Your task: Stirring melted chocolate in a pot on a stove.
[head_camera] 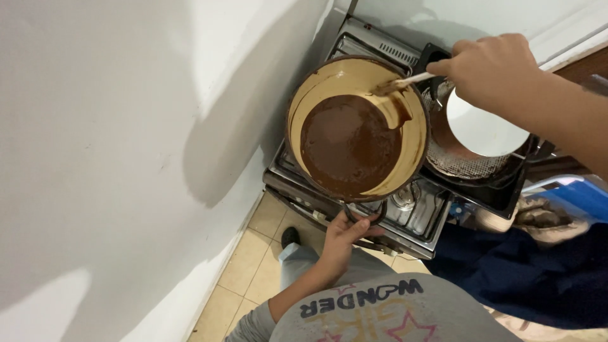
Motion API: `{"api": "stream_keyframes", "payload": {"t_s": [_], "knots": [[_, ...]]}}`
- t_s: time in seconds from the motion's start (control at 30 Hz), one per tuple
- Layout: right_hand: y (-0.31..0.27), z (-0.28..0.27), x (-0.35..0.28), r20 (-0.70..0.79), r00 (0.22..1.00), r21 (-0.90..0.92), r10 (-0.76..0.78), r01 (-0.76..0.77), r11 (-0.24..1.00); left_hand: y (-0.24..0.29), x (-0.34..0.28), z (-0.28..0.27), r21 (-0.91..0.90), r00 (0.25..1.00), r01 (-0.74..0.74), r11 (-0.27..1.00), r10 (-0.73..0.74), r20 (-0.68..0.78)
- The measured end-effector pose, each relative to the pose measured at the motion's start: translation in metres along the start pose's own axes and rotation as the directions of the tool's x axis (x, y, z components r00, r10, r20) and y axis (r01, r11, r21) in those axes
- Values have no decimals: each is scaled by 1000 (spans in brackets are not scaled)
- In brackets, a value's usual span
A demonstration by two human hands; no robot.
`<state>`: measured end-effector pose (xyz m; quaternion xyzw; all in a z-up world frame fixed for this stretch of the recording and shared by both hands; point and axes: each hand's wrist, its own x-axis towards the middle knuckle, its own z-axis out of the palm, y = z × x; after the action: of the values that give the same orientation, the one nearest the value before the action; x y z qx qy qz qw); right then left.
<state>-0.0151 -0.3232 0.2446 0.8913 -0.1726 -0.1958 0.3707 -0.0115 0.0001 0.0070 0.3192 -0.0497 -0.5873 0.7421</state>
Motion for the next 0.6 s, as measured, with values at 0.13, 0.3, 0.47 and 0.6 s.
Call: {"api": "stream_keyframes", "payload": {"t_s": [0.13,0.3,0.47,0.6], "knots": [[-9,12,-9,232,972,53,-43,32,998,1,0,6,-22,999,10,1000,-11,-50],[-22,-10,-43,499,862,183,-85,-9,983,-1,-1,6,-30,999,-28,999,27,-37],[-31,-14,-62,559,821,344,-117,-101,934,0,-1,7,-35,999,-15,999,14,-38],[-25,-24,-73,327,939,235,-107,29,972,-3,2,3,-77,998,-35,996,38,42]]}}
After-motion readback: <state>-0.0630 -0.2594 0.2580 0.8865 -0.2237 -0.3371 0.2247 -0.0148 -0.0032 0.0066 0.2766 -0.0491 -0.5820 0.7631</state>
